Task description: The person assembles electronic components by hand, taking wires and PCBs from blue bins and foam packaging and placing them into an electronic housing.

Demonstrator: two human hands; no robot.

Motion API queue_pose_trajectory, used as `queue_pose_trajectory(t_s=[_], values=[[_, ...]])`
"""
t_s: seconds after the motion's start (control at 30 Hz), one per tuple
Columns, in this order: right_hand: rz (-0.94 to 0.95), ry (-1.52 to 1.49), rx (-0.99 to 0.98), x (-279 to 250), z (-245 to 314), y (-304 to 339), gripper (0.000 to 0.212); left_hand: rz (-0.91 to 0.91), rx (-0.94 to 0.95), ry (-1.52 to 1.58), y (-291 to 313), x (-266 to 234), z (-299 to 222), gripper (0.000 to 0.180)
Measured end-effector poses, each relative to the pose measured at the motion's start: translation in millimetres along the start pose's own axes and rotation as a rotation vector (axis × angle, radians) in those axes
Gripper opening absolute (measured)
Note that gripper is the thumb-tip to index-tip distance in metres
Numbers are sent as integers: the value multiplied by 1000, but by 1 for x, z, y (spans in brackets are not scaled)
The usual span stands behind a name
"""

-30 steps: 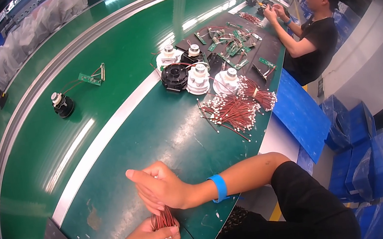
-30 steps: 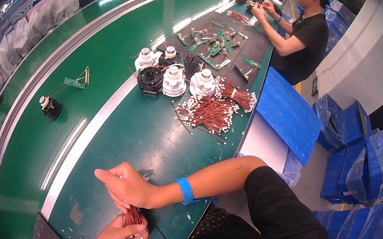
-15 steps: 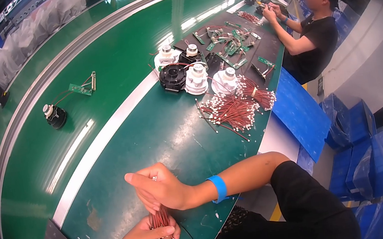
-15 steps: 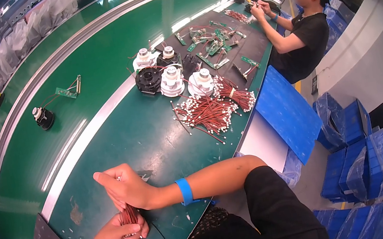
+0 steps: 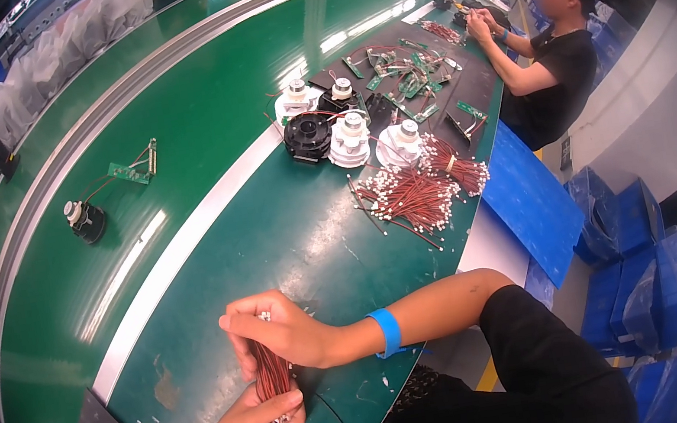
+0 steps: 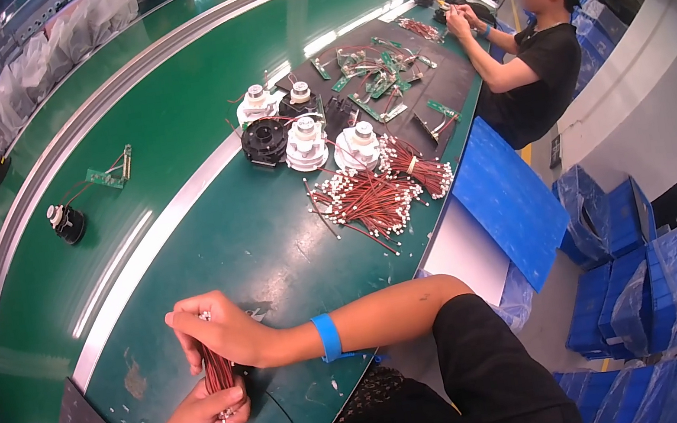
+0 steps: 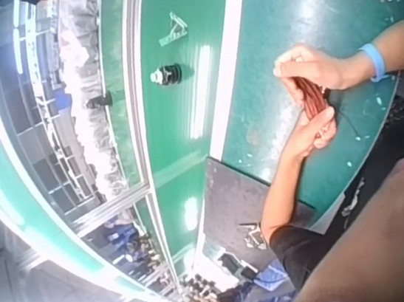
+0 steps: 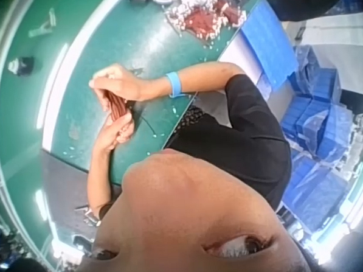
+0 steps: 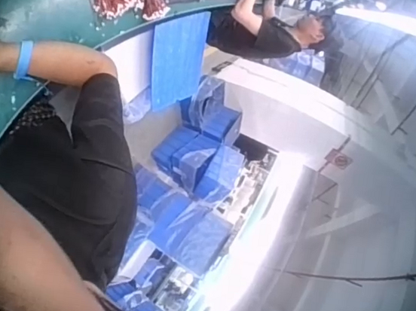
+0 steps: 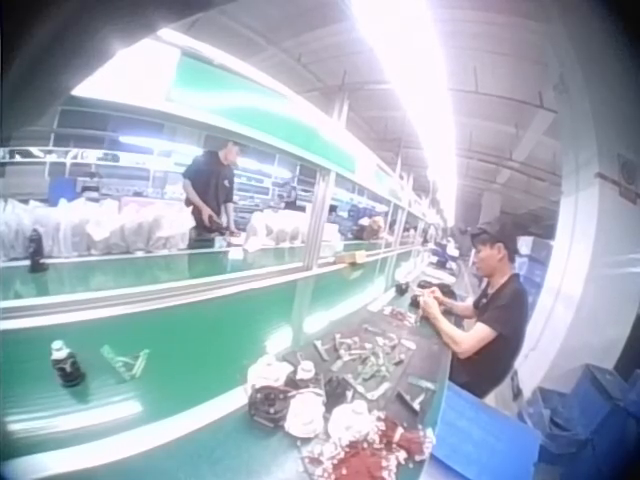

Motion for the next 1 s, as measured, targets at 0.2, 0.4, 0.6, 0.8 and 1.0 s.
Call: queue_pose_trajectory(t_s=[0.2,0.4,0.6,0.8,1.0], values=[[-7,38,66,-3,-5,5,39,-20,-27,-106,0,1,0,24],[-28,55,65,-5,-3,7,39,10,-54,-95,-2,7,1,17],[-21,46,61,-3,-2,7,40,23,-30,-79,-4,10,0,15],[5,95,58,3,4,10,44,6,-59,-126,-3,11,1,18],[78,221,-2,7,13,15,44,-29,-87,-231,-5,12,1,17]])
Point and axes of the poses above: each hand's wrist, its own y-axis away from the middle knuckle, its own x-axis out of the palm, z = x × y, the point moved 10 cm from there along -y, towards the middle knuckle, and after that the axes turned 10 degrees about -x, right-handed, at the moved point
